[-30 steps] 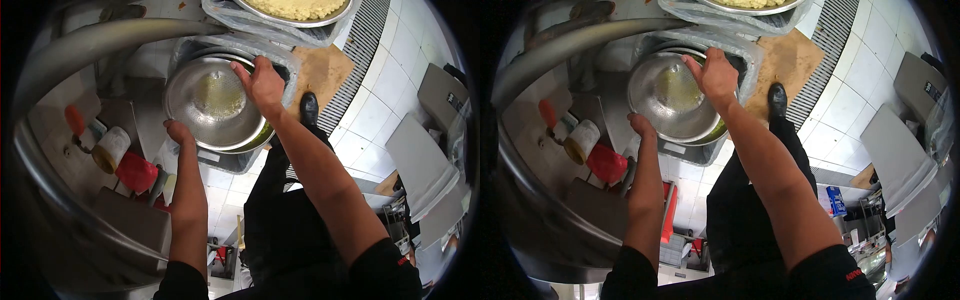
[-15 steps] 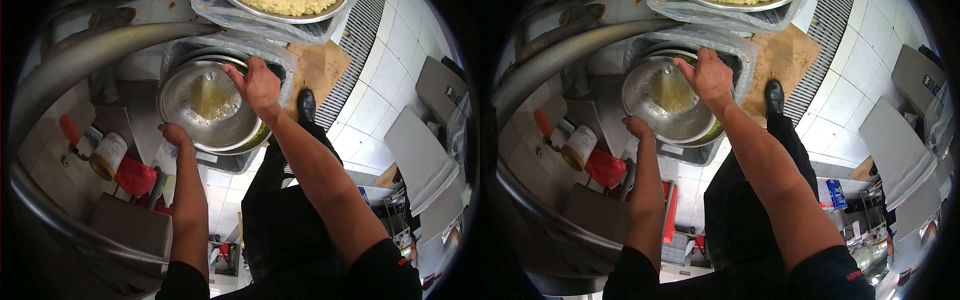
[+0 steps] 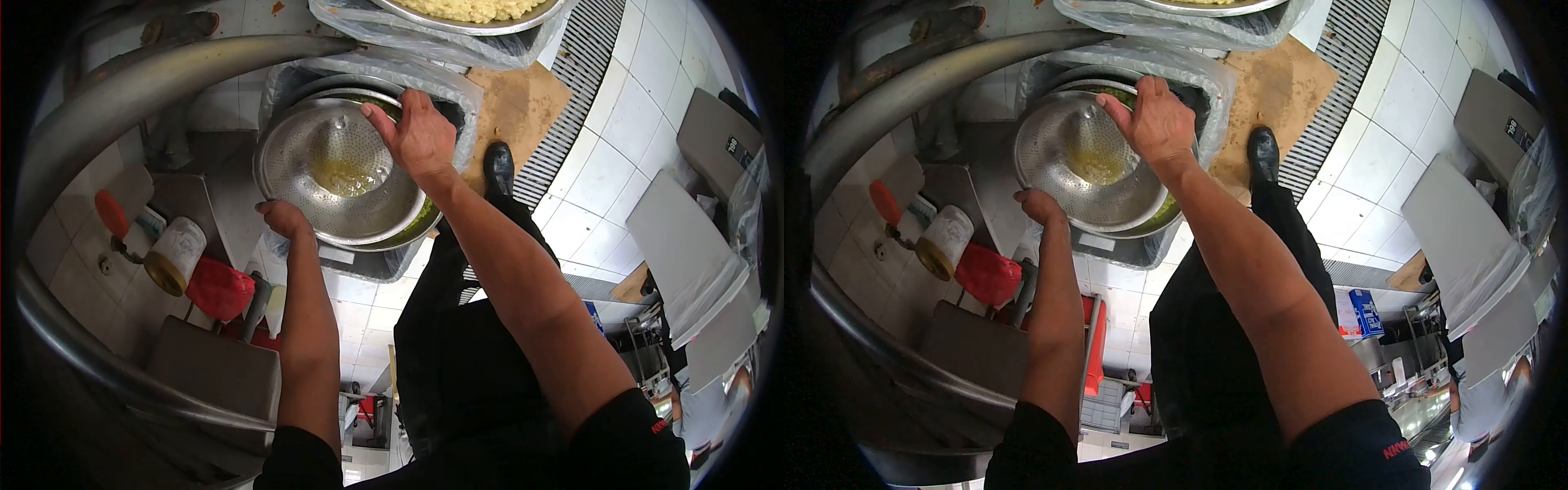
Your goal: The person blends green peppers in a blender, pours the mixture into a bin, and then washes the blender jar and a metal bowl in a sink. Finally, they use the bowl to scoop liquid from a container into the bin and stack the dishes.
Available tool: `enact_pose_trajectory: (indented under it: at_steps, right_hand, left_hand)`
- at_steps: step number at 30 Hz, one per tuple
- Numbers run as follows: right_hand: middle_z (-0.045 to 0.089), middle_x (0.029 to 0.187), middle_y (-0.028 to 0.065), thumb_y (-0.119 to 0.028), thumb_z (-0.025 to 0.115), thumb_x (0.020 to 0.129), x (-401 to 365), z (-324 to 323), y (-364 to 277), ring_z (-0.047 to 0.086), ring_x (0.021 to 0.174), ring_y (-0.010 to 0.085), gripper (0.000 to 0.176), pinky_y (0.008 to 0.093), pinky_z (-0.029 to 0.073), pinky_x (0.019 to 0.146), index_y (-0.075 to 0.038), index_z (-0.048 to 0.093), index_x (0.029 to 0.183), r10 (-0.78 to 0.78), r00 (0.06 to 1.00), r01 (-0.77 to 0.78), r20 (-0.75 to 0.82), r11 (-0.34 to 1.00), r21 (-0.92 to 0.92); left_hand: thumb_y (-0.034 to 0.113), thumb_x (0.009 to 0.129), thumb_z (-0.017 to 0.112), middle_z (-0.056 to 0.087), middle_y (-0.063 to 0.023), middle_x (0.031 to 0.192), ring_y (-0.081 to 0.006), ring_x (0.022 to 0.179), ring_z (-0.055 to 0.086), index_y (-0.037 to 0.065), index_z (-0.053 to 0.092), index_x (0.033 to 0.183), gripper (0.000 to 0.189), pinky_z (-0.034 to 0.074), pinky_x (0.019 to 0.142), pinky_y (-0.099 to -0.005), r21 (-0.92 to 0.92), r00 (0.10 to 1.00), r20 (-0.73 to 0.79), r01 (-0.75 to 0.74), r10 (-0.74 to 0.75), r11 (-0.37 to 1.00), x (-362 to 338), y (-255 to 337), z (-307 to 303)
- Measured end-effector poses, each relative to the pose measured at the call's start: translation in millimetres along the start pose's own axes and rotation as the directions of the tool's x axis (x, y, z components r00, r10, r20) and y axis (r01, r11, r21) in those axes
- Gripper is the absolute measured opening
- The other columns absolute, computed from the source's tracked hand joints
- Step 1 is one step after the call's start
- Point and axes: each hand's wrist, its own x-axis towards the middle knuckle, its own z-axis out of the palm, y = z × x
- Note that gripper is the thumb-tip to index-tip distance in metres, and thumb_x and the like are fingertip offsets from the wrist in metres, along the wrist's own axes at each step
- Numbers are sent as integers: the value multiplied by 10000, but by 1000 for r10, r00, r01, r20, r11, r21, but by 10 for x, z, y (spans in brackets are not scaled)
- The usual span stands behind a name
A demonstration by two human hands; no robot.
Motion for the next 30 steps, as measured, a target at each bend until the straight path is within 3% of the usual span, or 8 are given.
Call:
enact_pose_trajectory:
  at_steps: [5, 13, 15, 17, 19, 20, 25, 30]
  right_hand:
    - [649, 932, 155, -699, 515, 873, -7, 8, 2, 687, 814, 337, 686, 427, 557, 628, -22, 562, 972, -8, 1000, 8, -10, 1000, 6]
    - [616, 988, 117, -631, 582, 867, -23, -40, -33, 650, 907, 325, 593, 440, 535, 707, -63, 592, 1038, 12, 999, -9, -43, 998, 69]
    - [604, 999, 102, -590, 610, 868, -44, -37, -38, 628, 943, 314, 542, 440, 515, 751, -85, 604, 1065, -3, 996, 13, -86, 993, 116]
    - [585, 1012, 81, -477, 653, 874, -40, -6, 57, 570, 992, 291, 397, 430, 439, 833, -117, 647, 1041, -257, 927, 270, -273, 963, 10]
    - [584, 1007, 73, -435, 664, 872, -89, -102, 39, 551, 1000, 282, 349, 421, 406, 852, -110, 660, 1001, -279, 933, 284, -227, 959, -14]
    - [584, 1003, 66, -393, 674, 871, -136, -119, 41, 532, 1007, 273, 303, 412, 373, 871, -104, 674, 961, -294, 942, 292, -165, 956, -35]
    - [612, 815, 156, -354, 627, 924, -139, -302, -129, 628, 699, 398, 317, 502, 503, 648, -53, 615, 824, -199, 961, 243, -193, 940, 238]
    - [608, 846, 145, -364, 627, 924, -413, -548, 104, 626, 834, 376, 321, 486, 501, 687, -49, 635, 860, -161, 976, 180, -148, 976, 125]
  left_hand:
    - [335, 1048, 143, 584, -387, 1163, -502, 1132, 562, -165, 530, 1139, 639, 476, 1004, -501, -6, 1000, 12, 6, -6, 1000, -31, 23, -34]
    - [234, 1044, 226, 636, -348, 1058, -477, 1032, 630, -92, 471, 1125, 415, 547, 919, -485, 348, 985, -7, -160, 173, 924, -13, -27, -16]
    - [245, 1041, 264, 644, -331, 1035, -466, 1009, 639, -88, 506, 1093, 414, 538, 902, -490, 201, 988, -72, -121, 138, 972, 98, -87, 35]
    - [256, 1039, 301, 652, -313, 1012, -454, 987, 647, -83, 542, 1061, 416, 529, 885, -494, 46, 988, -122, -91, 96, 995, 168, -221, 39]
    - [344, 1023, 400, 658, -286, 965, -436, 915, 637, -84, 599, 1018, 472, 488, 843, -474, -123, 826, -277, -537, 490, 835, 93, -215, -6]
    - [344, 1023, 400, 658, -286, 965, -436, 915, 637, -84, 599, 1018, 472, 488, 843, -474, -123, 827, -277, -536, 489, 835, 73, -233, -8]
    - [469, 972, 506, 654, -268, 945, -433, 883, 595, -86, 622, 977, 567, 450, 819, -450, -149, 896, 24, -436, 444, 887, -412, 371, -619]
    - [449, 969, 506, 647, -282, 956, -433, 909, 593, -59, 639, 947, 526, 446, 836, -464, -118, 872, 74, -475, 485, 872, -491, 52, -608]
